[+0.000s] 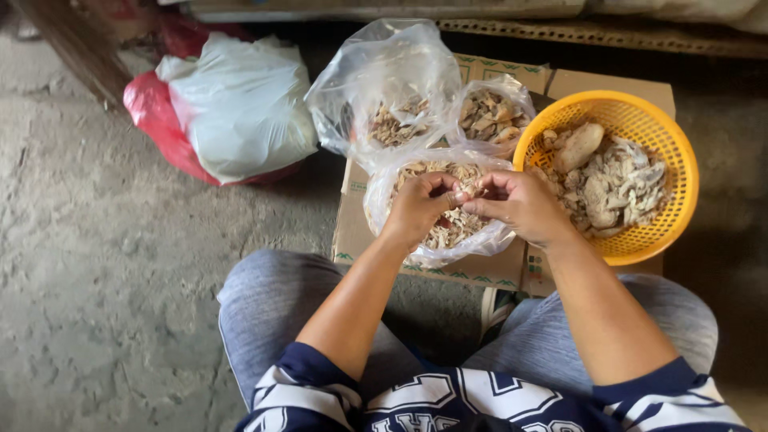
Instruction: The person sits on the floor and sorts dried food items by hand. They pick up pieces from a yellow basket, break them apart, and place them into clear plastic bags arranged on a cardboard box.
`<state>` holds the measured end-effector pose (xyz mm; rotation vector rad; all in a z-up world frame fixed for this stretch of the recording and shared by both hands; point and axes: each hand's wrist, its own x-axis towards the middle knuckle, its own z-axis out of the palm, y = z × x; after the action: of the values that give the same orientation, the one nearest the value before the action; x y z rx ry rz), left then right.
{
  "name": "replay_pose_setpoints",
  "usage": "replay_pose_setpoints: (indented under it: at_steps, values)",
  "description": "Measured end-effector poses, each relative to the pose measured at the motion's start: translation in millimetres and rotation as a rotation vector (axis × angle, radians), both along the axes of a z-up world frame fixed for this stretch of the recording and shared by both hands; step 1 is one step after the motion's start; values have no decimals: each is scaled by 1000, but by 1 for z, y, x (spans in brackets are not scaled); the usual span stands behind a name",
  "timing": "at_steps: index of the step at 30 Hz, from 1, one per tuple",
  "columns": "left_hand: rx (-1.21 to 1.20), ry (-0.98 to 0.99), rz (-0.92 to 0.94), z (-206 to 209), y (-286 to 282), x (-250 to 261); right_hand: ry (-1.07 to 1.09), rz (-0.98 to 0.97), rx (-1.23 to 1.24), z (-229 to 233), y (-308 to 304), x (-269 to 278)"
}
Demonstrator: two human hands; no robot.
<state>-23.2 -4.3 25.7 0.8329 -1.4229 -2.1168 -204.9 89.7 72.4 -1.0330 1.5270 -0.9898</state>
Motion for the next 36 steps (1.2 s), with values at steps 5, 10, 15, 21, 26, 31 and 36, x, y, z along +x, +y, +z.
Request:
replay_pose_setpoints:
  at_steps: [5, 10, 15, 21, 26, 31, 36]
  values:
    - [27, -54, 33, 1, 2, 0, 105, -32, -17, 6, -6, 11]
    - [-73, -128, 49, 9, 6, -1, 280, -123, 5, 1, -6, 21]
    - [-75, -128, 20, 12, 8, 3, 233, -223, -5, -12, -21, 11]
    - [-3, -73, 48, 3, 1, 11, 38, -216, 24, -11, -17, -11]
    - [-45, -44, 74, -4, 2, 8, 201, -4, 96, 0, -6, 6]
    - [-17, 26, 38, -1, 4, 10, 198, -54, -4, 9, 0, 21]
    - [-33, 15, 91, 12, 17, 8, 580, -34, -59, 17, 14, 27]
